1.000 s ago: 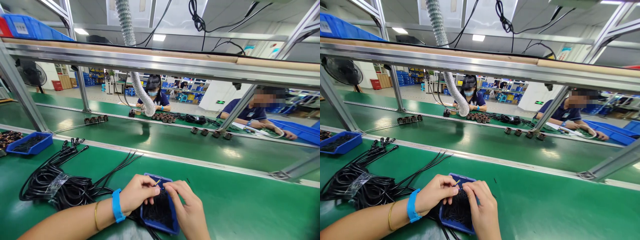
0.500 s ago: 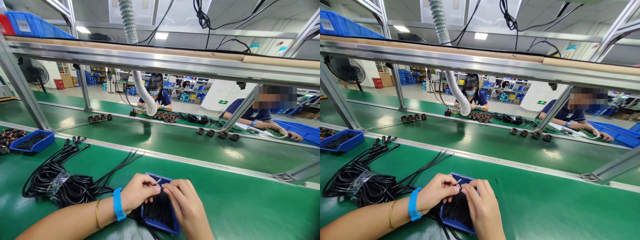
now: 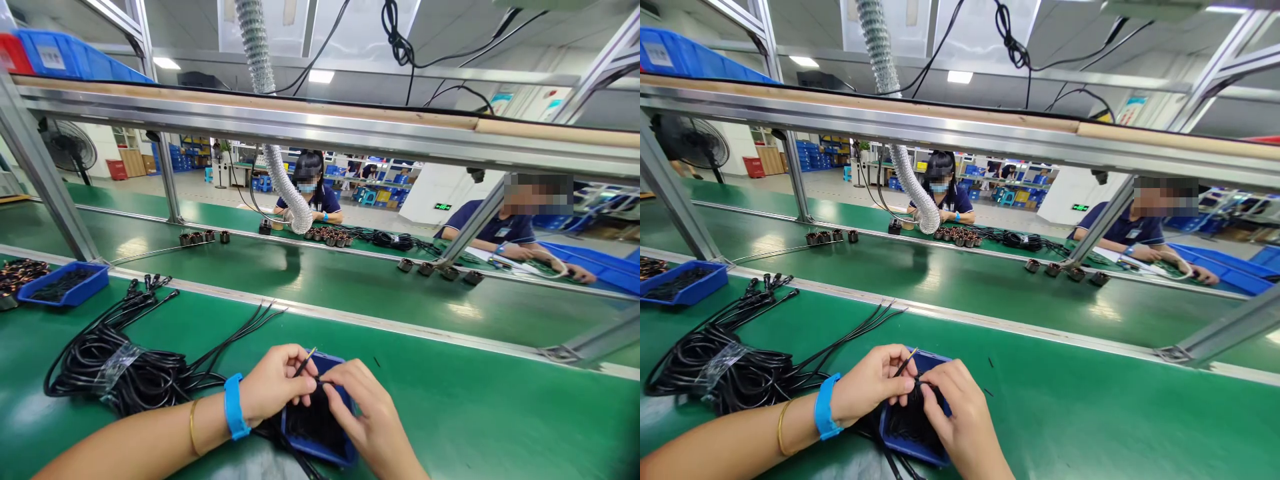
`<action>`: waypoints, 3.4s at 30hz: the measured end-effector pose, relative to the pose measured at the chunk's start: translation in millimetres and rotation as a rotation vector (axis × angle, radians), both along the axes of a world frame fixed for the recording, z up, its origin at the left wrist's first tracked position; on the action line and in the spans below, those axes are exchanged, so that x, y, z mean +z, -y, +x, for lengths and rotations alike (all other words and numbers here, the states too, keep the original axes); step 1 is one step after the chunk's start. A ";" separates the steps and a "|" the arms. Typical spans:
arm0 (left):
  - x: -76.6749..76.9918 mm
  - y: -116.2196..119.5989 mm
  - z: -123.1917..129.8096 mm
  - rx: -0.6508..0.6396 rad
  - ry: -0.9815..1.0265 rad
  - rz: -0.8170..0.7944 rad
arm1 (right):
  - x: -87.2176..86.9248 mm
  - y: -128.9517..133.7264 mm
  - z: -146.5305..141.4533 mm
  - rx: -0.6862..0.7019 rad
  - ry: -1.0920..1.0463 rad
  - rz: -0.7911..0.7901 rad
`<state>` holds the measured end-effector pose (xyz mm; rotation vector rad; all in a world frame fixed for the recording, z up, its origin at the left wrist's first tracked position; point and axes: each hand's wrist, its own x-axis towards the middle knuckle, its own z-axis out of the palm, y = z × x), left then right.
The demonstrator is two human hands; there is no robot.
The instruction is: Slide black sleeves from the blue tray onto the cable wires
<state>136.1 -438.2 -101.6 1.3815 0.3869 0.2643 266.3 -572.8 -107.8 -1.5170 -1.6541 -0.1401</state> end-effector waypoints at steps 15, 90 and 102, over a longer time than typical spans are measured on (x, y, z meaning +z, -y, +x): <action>14.4 -1.4 -13.2 -0.632 0.024 -0.053 | -44.9 -18.8 -10.2 -0.256 0.481 -0.341; 7.2 3.1 -0.4 0.071 -0.145 0.043 | -12.3 3.0 -5.8 -0.284 -0.029 0.149; -0.1 1.1 0.1 0.081 -0.098 0.075 | -8.8 4.3 -5.3 -0.263 0.111 0.116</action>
